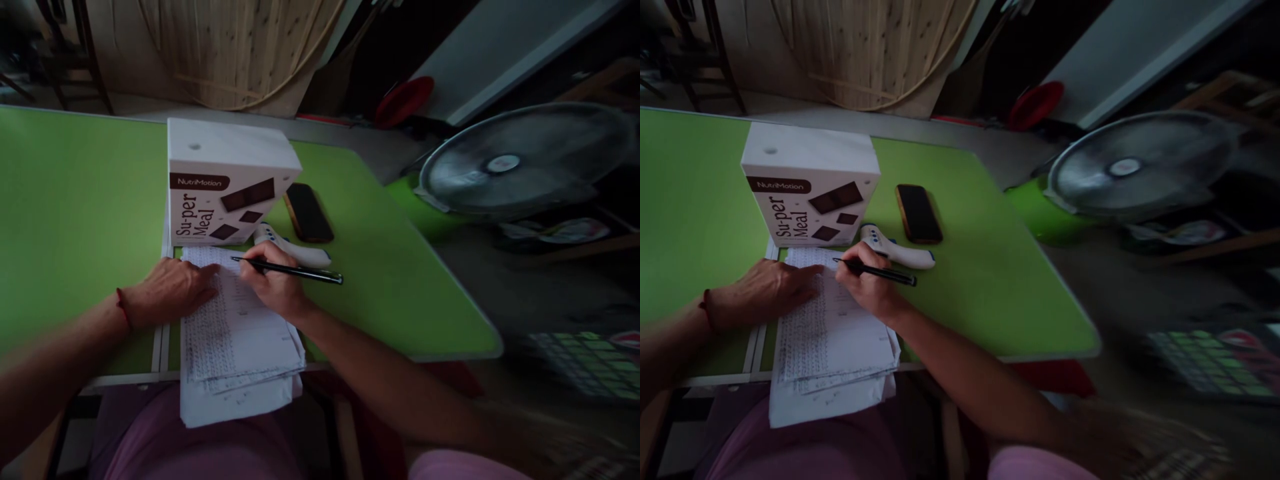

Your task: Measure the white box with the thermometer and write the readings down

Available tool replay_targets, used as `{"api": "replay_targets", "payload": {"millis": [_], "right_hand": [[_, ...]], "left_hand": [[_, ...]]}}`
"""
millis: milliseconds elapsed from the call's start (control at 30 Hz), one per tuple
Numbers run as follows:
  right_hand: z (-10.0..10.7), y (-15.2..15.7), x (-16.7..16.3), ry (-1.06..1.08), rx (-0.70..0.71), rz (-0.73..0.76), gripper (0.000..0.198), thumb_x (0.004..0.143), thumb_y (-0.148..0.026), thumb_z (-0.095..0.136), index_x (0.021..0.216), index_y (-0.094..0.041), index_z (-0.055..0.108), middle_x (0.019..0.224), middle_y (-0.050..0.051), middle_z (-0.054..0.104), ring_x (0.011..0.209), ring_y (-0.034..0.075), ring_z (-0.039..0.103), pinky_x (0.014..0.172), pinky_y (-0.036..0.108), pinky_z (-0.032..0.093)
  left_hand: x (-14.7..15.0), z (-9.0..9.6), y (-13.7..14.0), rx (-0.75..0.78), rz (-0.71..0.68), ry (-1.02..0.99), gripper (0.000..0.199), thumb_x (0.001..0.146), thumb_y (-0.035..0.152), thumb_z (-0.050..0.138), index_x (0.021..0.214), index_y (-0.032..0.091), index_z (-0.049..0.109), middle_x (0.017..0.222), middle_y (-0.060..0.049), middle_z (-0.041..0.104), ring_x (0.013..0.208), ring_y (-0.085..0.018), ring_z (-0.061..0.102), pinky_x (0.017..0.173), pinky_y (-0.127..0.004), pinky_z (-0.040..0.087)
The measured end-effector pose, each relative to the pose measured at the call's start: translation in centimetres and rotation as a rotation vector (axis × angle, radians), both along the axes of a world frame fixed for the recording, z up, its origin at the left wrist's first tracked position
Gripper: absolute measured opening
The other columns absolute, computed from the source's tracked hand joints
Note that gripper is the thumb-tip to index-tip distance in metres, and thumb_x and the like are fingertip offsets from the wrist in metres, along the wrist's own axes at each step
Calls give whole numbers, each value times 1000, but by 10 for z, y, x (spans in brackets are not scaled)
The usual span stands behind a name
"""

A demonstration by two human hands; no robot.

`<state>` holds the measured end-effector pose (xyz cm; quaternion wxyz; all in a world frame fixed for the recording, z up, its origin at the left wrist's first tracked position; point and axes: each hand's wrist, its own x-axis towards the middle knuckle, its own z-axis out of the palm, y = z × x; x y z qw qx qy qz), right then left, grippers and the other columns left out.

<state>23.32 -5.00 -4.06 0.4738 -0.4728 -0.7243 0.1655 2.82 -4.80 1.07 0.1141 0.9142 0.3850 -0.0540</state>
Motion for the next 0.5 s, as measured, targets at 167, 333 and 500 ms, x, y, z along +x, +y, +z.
{"api": "replay_targets", "payload": {"millis": [167,333,500], "right_hand": [[6,-4,3,-171,217,51,10,81,-14,54,83,-23,58,68,-2,63,58,13,56,58,27,47],[16,-7,11,-372,285,208,11,87,-16,57,92,-20,67,84,4,68,72,17,61,65,31,49],[21,-9,15,-634,284,299,13,84,-11,63,89,-18,73,82,5,69,80,20,63,72,35,46]], "left_hand": [[-5,-8,1,80,-43,-95,23,99,25,49,111,15,65,78,-6,71,61,-18,62,54,-27,40],[-12,-10,6,376,9,-671,21,102,30,50,91,17,62,58,3,56,46,-10,47,47,-24,34],[-20,-9,28,686,172,-1214,21,96,41,64,103,24,54,74,3,47,58,-12,45,53,-27,37]]}}
